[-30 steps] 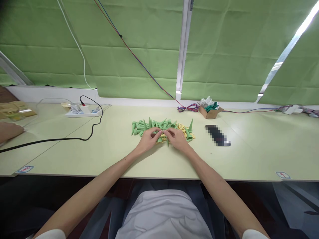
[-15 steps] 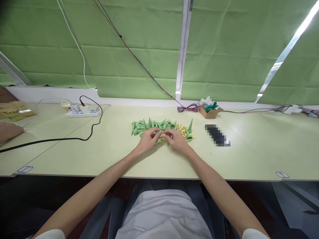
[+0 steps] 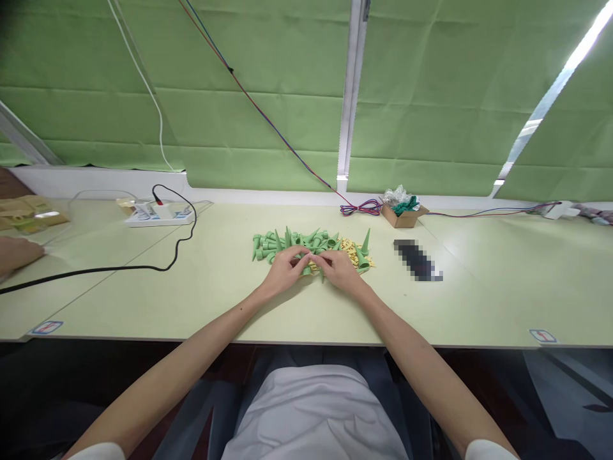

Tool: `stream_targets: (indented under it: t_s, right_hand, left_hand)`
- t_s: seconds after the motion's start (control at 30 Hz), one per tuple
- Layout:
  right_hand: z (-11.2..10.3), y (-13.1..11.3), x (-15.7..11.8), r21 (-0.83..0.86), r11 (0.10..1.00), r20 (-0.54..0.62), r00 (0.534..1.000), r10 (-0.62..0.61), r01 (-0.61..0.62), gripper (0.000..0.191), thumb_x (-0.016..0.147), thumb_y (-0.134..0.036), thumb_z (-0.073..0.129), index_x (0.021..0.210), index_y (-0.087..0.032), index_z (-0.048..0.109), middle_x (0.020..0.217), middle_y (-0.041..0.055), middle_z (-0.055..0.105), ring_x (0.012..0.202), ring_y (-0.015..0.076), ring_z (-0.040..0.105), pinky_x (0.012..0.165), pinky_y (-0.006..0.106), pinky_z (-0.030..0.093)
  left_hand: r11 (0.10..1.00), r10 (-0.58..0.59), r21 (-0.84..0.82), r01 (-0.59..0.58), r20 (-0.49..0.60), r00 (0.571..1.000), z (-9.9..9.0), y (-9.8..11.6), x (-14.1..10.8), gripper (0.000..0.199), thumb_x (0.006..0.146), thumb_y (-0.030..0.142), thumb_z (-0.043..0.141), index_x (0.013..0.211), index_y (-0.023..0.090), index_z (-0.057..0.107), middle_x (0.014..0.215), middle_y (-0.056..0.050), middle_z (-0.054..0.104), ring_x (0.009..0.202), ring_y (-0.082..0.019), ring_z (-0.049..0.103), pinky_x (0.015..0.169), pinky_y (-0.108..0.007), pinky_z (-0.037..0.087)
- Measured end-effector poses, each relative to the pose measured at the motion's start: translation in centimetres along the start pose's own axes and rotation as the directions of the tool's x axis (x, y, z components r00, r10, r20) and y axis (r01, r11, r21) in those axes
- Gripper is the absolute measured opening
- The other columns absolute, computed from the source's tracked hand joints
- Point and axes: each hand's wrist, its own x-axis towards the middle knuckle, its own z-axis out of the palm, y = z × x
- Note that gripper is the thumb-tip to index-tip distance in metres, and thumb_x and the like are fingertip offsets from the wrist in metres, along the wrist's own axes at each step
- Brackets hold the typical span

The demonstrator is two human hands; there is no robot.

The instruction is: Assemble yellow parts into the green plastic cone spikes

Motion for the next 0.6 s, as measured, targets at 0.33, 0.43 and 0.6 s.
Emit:
stream_targets:
  t_s: [0.33, 0.43, 0.6]
  right_hand:
    - [-0.31, -0.51, 0.00, 0.115, 0.992, -0.033, 0.997, 0.064, -0.059, 0.027, 0.092, -0.043, 0.055, 0.090, -0.020, 0.067, 0.077, 0.0031, 0.069, 0.068, 0.0167, 0.061, 0.061, 0.027, 0.044]
    - [-0.34, -0.55, -0.04, 0.134, 0.990, -0.007, 0.999, 0.040, -0.039, 0.021, 0.091, -0.038, 0.056, 0.094, -0.020, 0.067, 0.082, 0.0039, 0.070, 0.075, 0.0176, 0.063, 0.062, 0.027, 0.046]
    - [-0.35, -0.74, -0.07, 0.155, 0.987, 0.024, 0.999, 0.034, -0.038, 0.020, 0.092, -0.036, 0.054, 0.090, -0.019, 0.065, 0.077, 0.0040, 0.067, 0.071, 0.0173, 0.060, 0.059, 0.027, 0.045]
  left_hand:
    - [0.999, -0.035, -0.019, 0.034, -0.045, 0.998, -0.09, 0.13, 0.12, 0.026, 0.095, 0.036, 0.050, 0.092, 0.017, 0.067, 0.090, -0.005, 0.069, 0.075, -0.015, 0.060, 0.063, -0.025, 0.047]
    - [0.999, -0.041, -0.022, 0.039, -0.057, 0.998, -0.12, 0.14, 0.14, 0.025, 0.094, 0.036, 0.050, 0.091, 0.017, 0.067, 0.090, -0.005, 0.069, 0.075, -0.015, 0.060, 0.062, -0.025, 0.047]
    - [0.999, -0.037, -0.020, 0.036, -0.053, 0.998, -0.04, 0.01, 0.06, 0.026, 0.094, 0.036, 0.050, 0.091, 0.017, 0.068, 0.091, -0.006, 0.070, 0.077, -0.016, 0.061, 0.063, -0.025, 0.048]
